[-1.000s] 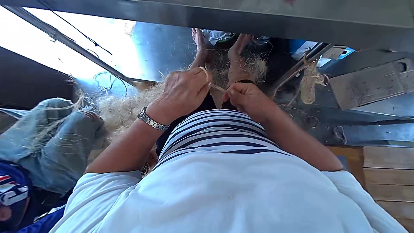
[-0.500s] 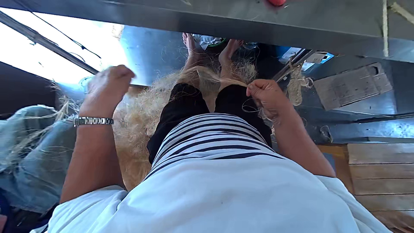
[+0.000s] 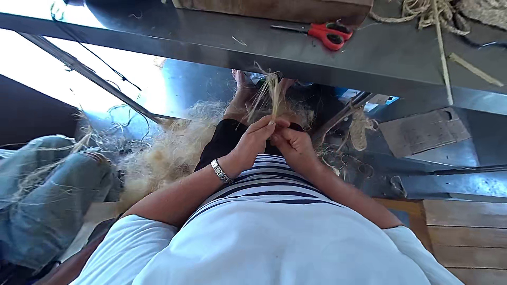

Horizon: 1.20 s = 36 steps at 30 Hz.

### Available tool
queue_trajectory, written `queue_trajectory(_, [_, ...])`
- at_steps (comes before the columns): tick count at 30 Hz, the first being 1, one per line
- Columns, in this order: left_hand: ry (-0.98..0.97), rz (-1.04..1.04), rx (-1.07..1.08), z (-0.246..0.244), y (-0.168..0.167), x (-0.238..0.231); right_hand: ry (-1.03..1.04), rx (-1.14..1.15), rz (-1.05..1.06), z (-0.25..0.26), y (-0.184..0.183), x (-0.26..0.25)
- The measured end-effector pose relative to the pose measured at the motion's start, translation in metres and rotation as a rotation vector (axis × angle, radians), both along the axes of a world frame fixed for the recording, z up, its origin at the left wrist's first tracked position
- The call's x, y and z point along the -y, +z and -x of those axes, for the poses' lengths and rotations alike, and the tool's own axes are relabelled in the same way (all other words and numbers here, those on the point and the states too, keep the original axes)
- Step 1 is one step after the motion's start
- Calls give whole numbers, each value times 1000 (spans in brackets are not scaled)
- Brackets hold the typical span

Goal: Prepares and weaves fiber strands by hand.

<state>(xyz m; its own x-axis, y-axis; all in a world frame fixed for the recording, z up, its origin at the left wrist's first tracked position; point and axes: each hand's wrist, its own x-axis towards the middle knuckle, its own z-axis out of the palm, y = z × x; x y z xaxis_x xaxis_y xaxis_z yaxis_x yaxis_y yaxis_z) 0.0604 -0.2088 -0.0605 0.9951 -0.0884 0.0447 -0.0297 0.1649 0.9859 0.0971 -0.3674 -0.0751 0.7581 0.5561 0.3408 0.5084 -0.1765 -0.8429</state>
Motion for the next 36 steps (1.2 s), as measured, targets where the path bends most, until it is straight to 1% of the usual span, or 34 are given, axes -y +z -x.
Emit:
queue_trajectory(2, [31, 53, 18, 0, -6, -1, 59, -36, 14, 3, -1, 2])
queue_trajectory(3, [32, 63, 29, 0, -8, -3, 73, -45, 53, 3, -1, 3])
queue_trajectory(5, [56, 77, 24, 1, -8, -5, 16, -19, 139, 1, -2, 9])
queue_trajectory(7, [68, 77, 40, 1, -5, -8, -49, -11, 111, -8, -2, 15])
queue_trajectory(10, [-7, 30, 83, 2, -4, -9, -118, -14, -60, -16, 3, 14])
queue_trajectory(12, [-118, 38, 29, 3, -1, -7, -47, -101, -147, -15, 9, 10])
queue_trajectory(14, [-200, 91, -85, 5, 1, -5, 19, -209, -268, -12, 12, 3])
queue_trajectory(15, [-216, 129, -137, 8, 2, -4, 22, -257, -347, -11, 14, 0])
queue_trajectory(17, [-291, 189, -167, 7, 2, -9, 2, -319, -475, -14, 16, 1])
queue_trajectory(20, [-338, 137, -160, 5, 0, -16, -27, -425, -612, -23, 17, 11])
queue_trajectory(23, [-281, 20, -187, 4, 0, -16, -98, -523, -730, -28, 23, 23])
queue_trajectory(25, [-215, -24, -207, 5, 1, -17, -172, -532, -799, -35, 27, 35])
queue_trajectory(29, [-107, -55, -211, 5, 2, -27, -379, -454, -795, -56, 27, 76])
queue_trajectory(33, [-69, -80, -217, 8, 1, -34, -519, -443, -789, -64, 14, 107])
queue_trajectory(36, [-1, -164, -220, 7, -1, -46, -671, -410, -782, -73, 9, 135])
